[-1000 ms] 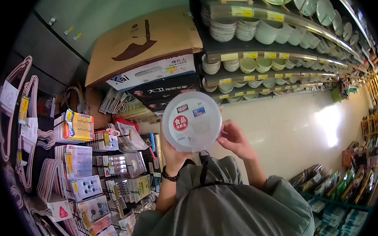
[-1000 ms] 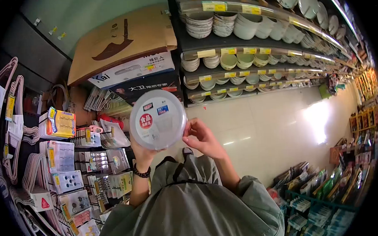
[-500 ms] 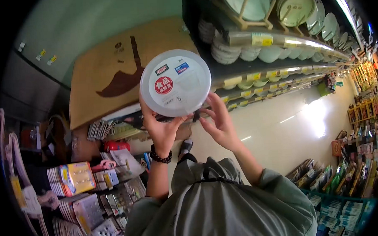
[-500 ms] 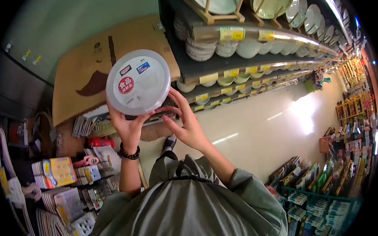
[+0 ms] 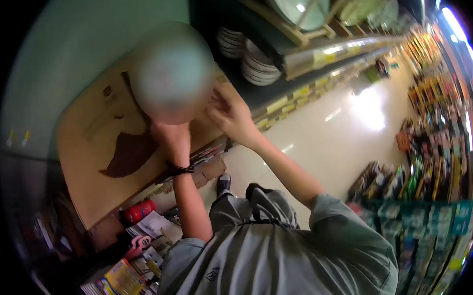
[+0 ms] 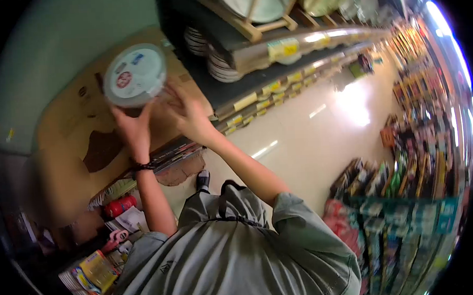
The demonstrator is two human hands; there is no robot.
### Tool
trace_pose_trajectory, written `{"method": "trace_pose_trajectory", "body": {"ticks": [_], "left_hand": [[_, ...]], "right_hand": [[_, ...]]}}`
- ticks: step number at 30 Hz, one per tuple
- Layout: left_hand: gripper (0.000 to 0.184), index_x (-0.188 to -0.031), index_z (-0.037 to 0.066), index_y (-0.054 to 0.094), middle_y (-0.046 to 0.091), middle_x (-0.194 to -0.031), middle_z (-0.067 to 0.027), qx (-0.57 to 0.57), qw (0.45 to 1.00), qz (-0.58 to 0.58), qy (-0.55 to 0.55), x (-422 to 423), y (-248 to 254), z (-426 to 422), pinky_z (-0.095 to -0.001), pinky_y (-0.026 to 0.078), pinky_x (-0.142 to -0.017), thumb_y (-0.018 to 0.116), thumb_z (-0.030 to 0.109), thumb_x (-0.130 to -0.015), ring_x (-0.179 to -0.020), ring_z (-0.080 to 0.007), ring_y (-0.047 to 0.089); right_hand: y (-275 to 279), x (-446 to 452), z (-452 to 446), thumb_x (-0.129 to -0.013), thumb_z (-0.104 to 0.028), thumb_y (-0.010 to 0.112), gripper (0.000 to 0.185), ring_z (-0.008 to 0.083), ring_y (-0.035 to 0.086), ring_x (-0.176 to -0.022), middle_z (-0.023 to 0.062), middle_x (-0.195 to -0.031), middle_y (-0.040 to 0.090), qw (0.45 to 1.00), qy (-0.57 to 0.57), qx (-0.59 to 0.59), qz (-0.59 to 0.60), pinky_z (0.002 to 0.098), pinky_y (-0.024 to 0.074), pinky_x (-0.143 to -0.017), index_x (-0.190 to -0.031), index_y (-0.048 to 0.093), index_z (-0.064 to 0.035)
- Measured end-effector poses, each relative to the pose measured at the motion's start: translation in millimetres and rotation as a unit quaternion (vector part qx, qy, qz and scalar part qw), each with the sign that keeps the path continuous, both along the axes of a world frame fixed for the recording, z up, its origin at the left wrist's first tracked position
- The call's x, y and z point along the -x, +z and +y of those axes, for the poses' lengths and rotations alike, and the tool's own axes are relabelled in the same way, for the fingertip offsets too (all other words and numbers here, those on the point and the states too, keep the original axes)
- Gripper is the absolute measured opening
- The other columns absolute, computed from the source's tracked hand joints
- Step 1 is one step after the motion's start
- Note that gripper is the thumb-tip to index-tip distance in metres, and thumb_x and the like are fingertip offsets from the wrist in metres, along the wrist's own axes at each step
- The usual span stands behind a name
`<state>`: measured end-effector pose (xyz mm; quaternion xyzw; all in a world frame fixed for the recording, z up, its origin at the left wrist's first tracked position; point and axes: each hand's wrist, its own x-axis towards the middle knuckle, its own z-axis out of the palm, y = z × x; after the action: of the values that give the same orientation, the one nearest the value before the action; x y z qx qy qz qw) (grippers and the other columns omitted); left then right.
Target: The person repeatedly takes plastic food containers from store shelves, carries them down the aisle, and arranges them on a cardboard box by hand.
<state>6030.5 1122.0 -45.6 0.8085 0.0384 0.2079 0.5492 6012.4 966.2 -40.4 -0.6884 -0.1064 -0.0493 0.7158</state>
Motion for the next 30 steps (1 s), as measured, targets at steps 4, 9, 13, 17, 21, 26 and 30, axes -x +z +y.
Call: {"method": "trace_pose_trajectory", "body": {"ticks": [4, 9, 13, 17, 21, 26, 30], "left_hand": [[0.104, -0.154, 0.0, 0.022, 0.048, -0.146, -0.0183, 0.03, 0.997, -0.063, -0.032, -16, -8, 0, -0.0393, 0.042, -0.108, 0.088, 0.012, -0.076, -0.13, -0.0234, 0.05], [0.113, -0.157, 0.002, 0.01, 0.023, -0.158, -0.0267, 0.06, 0.983, -0.168, 0.036, 10, -9, -11, -0.0504, 0.03, -0.117, 0.088, 0.014, -0.076, -0.144, -0.034, 0.031], [0.073, -0.146, -0.001, 0.035, 0.04, -0.149, -0.019, 0.023, 0.96, -0.274, 0.055, 55, 18, -69, -0.0472, 0.032, -0.115, 0.076, 0.014, -0.088, -0.136, -0.0319, 0.041], [0.052, -0.137, -0.011, 0.039, 0.05, -0.135, -0.0225, 0.072, 0.938, -0.247, -0.231, 115, -5, -147, -0.0406, 0.039, -0.109, 0.061, -0.002, -0.092, -0.125, -0.032, 0.053], [0.057, -0.143, -0.003, 0.036, 0.052, -0.136, -0.0165, 0.196, 0.816, 0.043, -0.543, 221, -21, -218, -0.0366, 0.043, -0.105, 0.059, -0.004, -0.091, -0.118, -0.0249, 0.058], [0.049, -0.142, -0.001, 0.039, 0.062, -0.12, -0.0135, 0.143, 0.567, 0.305, -0.752, 338, -52, -258, -0.0335, 0.048, -0.097, 0.057, -0.001, -0.096, -0.107, -0.0212, 0.063], [0.04, -0.136, -0.003, 0.046, 0.064, -0.115, -0.0127, 0.024, 0.422, 0.318, -0.849, 416, -54, -291, -0.033, 0.049, -0.096, 0.057, 0.0, -0.097, -0.107, -0.0201, 0.063]], "right_hand": [[17, 12, -8, -0.096, -0.003, 0.056, 0.047, 0.0233, 0.055, -0.127, 0.0186, -0.137, 0.057, 0.999, -0.022, 0.017, 0.021, 0.0342, 0.0467, -0.104, -0.141, 0.044, 0.0049], [-5, 82, -33, -0.097, -0.006, 0.056, 0.03, 0.0173, 0.063, -0.102, 0.0118, -0.114, 0.064, 0.993, -0.116, -0.018, 0.032, 0.0327, 0.0521, -0.093, -0.125, 0.054, 0.0033], [-49, 185, -74, -0.097, -0.008, 0.056, 0.025, 0.0164, 0.064, -0.101, 0.0121, -0.11, 0.066, 0.986, -0.149, -0.012, 0.075, 0.0326, 0.0531, -0.09, -0.119, 0.057, 0.0029], [-113, 300, -99, -0.099, -0.009, 0.054, 0.022, 0.0172, 0.067, -0.1, 0.01, -0.105, 0.069, 0.916, -0.336, -0.037, 0.218, 0.0325, 0.0531, -0.089, -0.118, 0.058, 0.0025], [-153, 424, -106, -0.099, -0.011, 0.055, 0.022, 0.0165, 0.067, -0.097, 0.0082, -0.098, 0.07, 0.819, -0.512, -0.137, 0.218, 0.0309, 0.0535, -0.085, -0.117, 0.06, 0.0016], [-150, 552, -97, -0.1, -0.013, 0.055, 0.019, 0.0148, 0.066, -0.092, 0.0077, -0.097, 0.069, 0.653, -0.701, -0.231, 0.173, 0.0298, 0.0526, -0.081, -0.112, 0.061, -0.0004], [-163, 619, -75, -0.099, -0.013, 0.055, 0.017, 0.0144, 0.065, -0.091, 0.0069, -0.097, 0.068, 0.517, -0.804, -0.266, 0.12, 0.0295, 0.0519, -0.081, -0.11, 0.061, -0.0006]]}}
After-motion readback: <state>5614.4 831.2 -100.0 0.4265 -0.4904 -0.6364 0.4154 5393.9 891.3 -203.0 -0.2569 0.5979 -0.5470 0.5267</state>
